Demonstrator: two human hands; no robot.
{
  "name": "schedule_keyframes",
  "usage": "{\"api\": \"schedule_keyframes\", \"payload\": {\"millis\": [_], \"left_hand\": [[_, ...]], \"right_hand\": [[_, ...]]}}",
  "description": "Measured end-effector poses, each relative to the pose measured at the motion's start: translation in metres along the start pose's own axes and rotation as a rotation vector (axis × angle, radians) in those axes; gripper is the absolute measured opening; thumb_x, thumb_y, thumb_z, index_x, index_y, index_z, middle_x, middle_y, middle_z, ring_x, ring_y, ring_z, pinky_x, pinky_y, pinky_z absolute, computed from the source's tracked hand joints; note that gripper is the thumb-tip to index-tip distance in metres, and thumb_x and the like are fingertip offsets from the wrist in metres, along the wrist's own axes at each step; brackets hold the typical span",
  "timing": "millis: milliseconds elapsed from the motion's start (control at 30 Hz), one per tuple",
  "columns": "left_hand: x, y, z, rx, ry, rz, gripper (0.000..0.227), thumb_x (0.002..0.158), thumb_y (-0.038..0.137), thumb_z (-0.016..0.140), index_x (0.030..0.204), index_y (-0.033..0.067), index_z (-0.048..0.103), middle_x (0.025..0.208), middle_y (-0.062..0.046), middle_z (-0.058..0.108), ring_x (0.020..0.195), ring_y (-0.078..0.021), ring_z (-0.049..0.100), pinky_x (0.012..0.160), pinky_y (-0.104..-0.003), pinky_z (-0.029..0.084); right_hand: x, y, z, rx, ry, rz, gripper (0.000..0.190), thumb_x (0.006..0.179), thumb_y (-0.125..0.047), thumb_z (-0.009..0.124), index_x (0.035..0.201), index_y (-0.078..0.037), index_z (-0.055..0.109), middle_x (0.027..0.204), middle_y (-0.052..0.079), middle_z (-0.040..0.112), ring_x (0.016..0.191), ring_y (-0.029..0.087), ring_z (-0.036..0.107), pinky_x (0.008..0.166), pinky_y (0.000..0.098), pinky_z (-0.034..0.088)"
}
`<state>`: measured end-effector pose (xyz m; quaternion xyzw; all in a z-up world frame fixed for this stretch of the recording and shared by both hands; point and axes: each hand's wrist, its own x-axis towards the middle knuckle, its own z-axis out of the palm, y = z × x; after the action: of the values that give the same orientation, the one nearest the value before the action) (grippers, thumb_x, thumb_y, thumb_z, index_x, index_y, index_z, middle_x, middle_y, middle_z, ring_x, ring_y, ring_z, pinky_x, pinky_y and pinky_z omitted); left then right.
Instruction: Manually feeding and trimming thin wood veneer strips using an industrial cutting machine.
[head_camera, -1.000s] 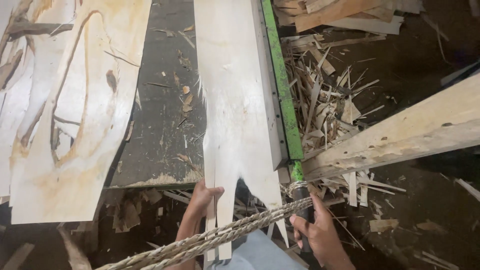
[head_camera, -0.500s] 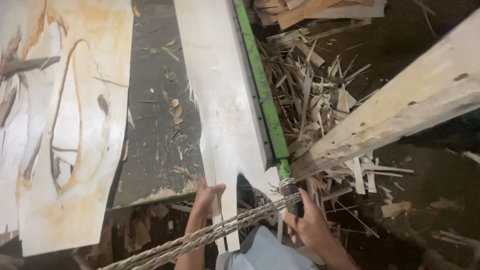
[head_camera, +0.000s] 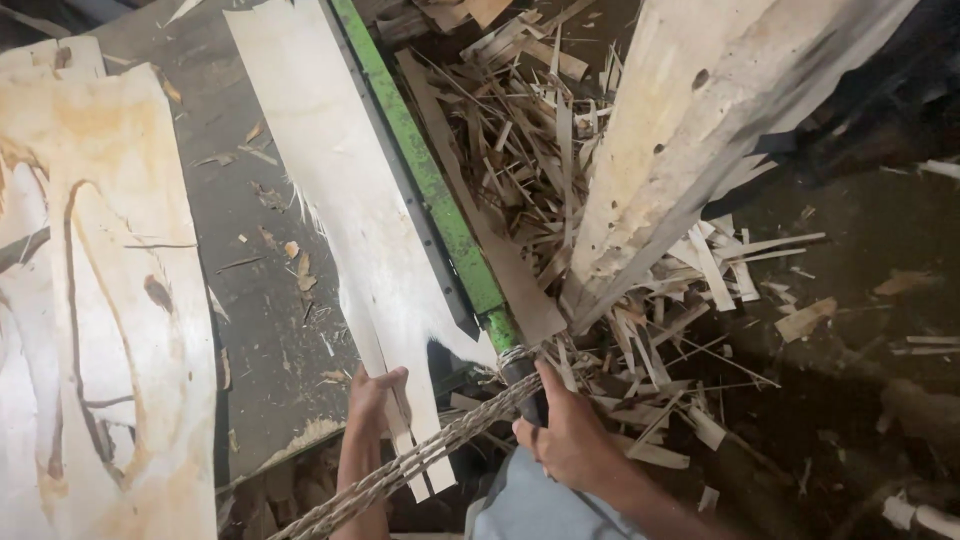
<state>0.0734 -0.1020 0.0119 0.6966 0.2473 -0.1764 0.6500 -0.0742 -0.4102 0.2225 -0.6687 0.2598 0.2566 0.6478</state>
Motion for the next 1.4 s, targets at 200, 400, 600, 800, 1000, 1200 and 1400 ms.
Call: {"api": "schedule_keyframes", "payload": {"millis": [200,400,600,800,1000,1200,1400], "left_hand": [[-0.057,0.000,-0.005,0.135,0.022,-0.006,0.065,0.079,-0.004,0.068,0.141,-0.0087,0.048,0.120,-0.031,0.069,0.108,-0.0394,0.070,0.094,-0.050,0.055],[-0.084,0.018,0.018,0.105,0.059,-0.135,0.074,0.078,0.000,0.067,0.147,-0.0027,0.041,0.127,-0.030,0.065,0.120,-0.0383,0.065,0.105,-0.053,0.050],[-0.055,-0.008,0.018,-0.071,0.034,-0.077,0.061,0.080,-0.002,0.068,0.138,-0.0078,0.050,0.118,-0.030,0.069,0.105,-0.0389,0.071,0.093,-0.050,0.057],[-0.052,-0.015,0.025,-0.116,0.093,-0.132,0.053,0.082,-0.004,0.067,0.133,-0.0054,0.051,0.108,-0.027,0.071,0.093,-0.0344,0.073,0.079,-0.045,0.064],[-0.023,-0.040,0.003,-0.190,0.016,-0.066,0.052,0.080,-0.007,0.068,0.131,-0.0059,0.056,0.106,-0.023,0.072,0.088,-0.0315,0.073,0.075,-0.042,0.063],[-0.010,-0.049,0.003,-0.153,0.033,-0.038,0.053,0.081,-0.009,0.067,0.133,-0.0053,0.055,0.108,-0.022,0.071,0.090,-0.0330,0.072,0.076,-0.044,0.062],[-0.015,-0.042,0.010,-0.169,0.019,-0.062,0.060,0.080,-0.009,0.065,0.138,-0.0002,0.052,0.112,-0.022,0.071,0.094,-0.0327,0.072,0.079,-0.045,0.061]], "right_hand": [[-0.008,-0.007,-0.002,0.044,-0.003,-0.042,0.077,0.084,-0.011,0.070,0.152,-0.012,0.034,0.059,0.005,0.058,0.042,0.015,0.051,0.040,0.0331,0.046],[-0.004,-0.002,0.003,0.064,0.002,0.014,0.075,0.087,-0.012,0.069,0.152,-0.014,0.032,0.063,0.005,0.059,0.045,0.014,0.051,0.041,0.0337,0.045],[-0.003,0.001,0.002,0.070,-0.001,-0.039,0.071,0.086,-0.009,0.067,0.150,-0.011,0.036,0.062,0.006,0.059,0.044,0.014,0.050,0.041,0.0336,0.045],[-0.006,-0.006,0.000,0.043,0.009,-0.009,0.077,0.085,-0.012,0.067,0.154,-0.015,0.034,0.062,0.008,0.061,0.044,0.016,0.052,0.043,0.0357,0.047],[0.016,0.024,0.005,-0.213,0.100,-0.038,0.079,0.083,-0.018,0.071,0.154,-0.013,0.035,0.080,0.016,0.069,0.064,0.025,0.066,0.063,0.0407,0.055],[0.021,0.035,0.006,-0.269,0.126,-0.154,0.083,0.083,-0.019,0.073,0.154,-0.006,0.031,0.106,0.021,0.071,0.091,0.031,0.073,0.082,0.0425,0.057],[0.013,0.021,0.003,-0.218,0.050,-0.115,0.084,0.086,-0.017,0.069,0.156,-0.002,0.025,0.112,0.023,0.070,0.098,0.031,0.073,0.086,0.0414,0.057]]}}
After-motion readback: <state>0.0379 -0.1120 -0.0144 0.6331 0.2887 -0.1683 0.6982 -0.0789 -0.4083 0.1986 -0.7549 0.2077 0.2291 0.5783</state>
